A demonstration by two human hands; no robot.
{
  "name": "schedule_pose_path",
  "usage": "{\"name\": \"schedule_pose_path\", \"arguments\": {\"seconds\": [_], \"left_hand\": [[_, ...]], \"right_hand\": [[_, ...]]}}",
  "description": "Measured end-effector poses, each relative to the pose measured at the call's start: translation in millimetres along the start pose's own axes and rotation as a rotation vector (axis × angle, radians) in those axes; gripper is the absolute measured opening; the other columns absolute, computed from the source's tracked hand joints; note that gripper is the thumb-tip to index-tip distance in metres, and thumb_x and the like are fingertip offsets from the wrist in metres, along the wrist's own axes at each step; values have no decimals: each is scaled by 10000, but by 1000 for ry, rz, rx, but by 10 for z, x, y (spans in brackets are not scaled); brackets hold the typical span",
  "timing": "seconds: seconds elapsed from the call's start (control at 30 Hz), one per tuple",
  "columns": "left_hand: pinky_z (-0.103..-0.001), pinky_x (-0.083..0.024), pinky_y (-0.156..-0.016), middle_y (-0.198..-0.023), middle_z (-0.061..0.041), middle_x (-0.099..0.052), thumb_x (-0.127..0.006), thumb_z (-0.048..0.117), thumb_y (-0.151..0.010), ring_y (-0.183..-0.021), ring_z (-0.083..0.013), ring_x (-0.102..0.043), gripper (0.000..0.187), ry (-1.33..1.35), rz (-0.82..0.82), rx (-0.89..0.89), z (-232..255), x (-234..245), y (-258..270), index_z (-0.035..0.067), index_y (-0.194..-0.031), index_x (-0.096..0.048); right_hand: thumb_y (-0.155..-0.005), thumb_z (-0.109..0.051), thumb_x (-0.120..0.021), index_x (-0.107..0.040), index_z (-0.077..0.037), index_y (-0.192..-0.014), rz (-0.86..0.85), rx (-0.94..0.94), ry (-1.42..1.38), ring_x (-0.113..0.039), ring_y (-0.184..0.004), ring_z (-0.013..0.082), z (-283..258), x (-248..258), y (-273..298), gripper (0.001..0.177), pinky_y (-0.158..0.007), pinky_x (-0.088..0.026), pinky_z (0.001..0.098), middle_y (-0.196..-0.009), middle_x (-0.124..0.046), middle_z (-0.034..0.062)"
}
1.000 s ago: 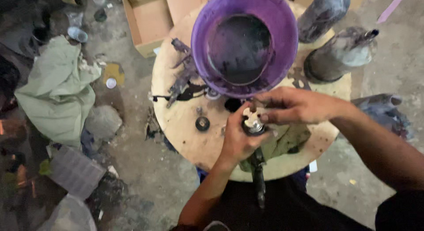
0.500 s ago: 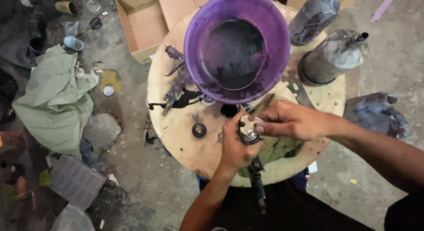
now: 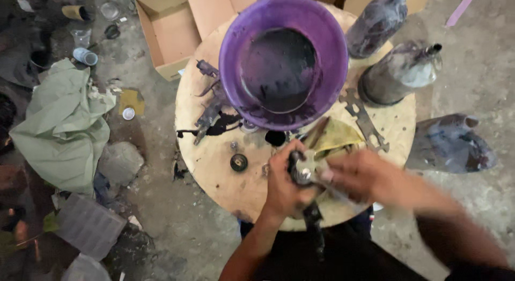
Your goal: The person cleans a mechanical part, likely a spray gun, by dipping it into a purple bowl of liquid and scrubbing it with a rag. They use a wrench to loosen and remove a component, then continue cleaning the disassembled parts with the rag and liquid. The person also pours liquid from a bottle into the bowl and wipes the parts thoroughly.
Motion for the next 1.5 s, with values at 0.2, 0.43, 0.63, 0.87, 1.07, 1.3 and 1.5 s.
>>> {"name": "schedule_pose_path", "arguments": {"seconds": [0.2, 0.43, 0.63, 0.87, 1.07, 1.3, 1.5], "left_hand": [[-249, -440, -656, -756, 35, -577, -742, 99, -723, -720, -64, -514, 273, 87, 146, -8, 6, 107, 67, 42, -886, -530], [-233, -418, -633, -752, 47, -558, -737, 109, -659, -716, -40, -490, 330, 100, 112, 34, -2, 86, 67, 57, -902, -520], [-234, -397, -617, -724, 51, -506, -722, 100, -642, -682, -55, -474, 312, 50, 44, 26, 29, 49, 107, 67, -882, -524], [-240, -398, -642, -760, 43, -501, -739, 108, -671, -708, -65, -480, 318, 77, 22, -11, -101, -74, 174, 63, -896, -518], [-253, -506, -815, -959, 10, -624, -746, 114, -701, -878, -85, -596, 468, 225, -65, 11, -59, -265, 252, -9, -1126, -593], [-281, -540, -833, -1049, -31, -664, -754, 104, -730, -938, -111, -629, 537, 271, -113, -13, 42, -295, 281, -40, -1224, -600], [-288, -543, -896, -1087, -35, -673, -775, 146, -722, -991, -116, -644, 561, 219, -74, -25, 116, -254, 265, -27, -1226, -600]], "right_hand": [[-1024, -306, -492, -716, -93, -985, 117, -70, -182, -552, -444, 124, -18, -204, 27, 312, -433, -467, 310, -583, -648, 28], [-1072, -290, -485, -613, -51, -817, 457, 89, -31, -501, -460, 65, 213, -239, 139, 372, -429, -428, 251, -544, -550, 20], [-1020, -262, -477, -618, -44, -1006, 633, 309, 34, -520, -488, 80, 108, -60, 261, 260, -455, -438, 254, -580, -533, -26], [-1072, -275, -464, -672, -56, -1009, 176, 293, -56, -630, -618, 128, 23, 282, 42, 308, -565, -532, 279, -693, -656, 13], [-1026, -334, -495, -655, -169, -1193, -400, 222, 405, -667, -569, 128, -264, 209, -312, 283, -580, -554, 322, -697, -675, -13], [-998, -268, -571, -698, -21, -914, -539, 455, 413, -573, -570, 167, -694, -16, -339, 290, -542, -464, 382, -641, -604, 63], [-957, -281, -619, -730, -19, -875, -436, 489, 497, -616, -562, 191, -742, 10, -325, 297, -553, -465, 392, -632, -660, 94]]}}
Point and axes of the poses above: each hand's wrist, its own y-axis away from the middle knuckle, its own x-axis out of the back of the hand, z = x × y, the point moved 8 cm from there along -y, towards the middle knuckle
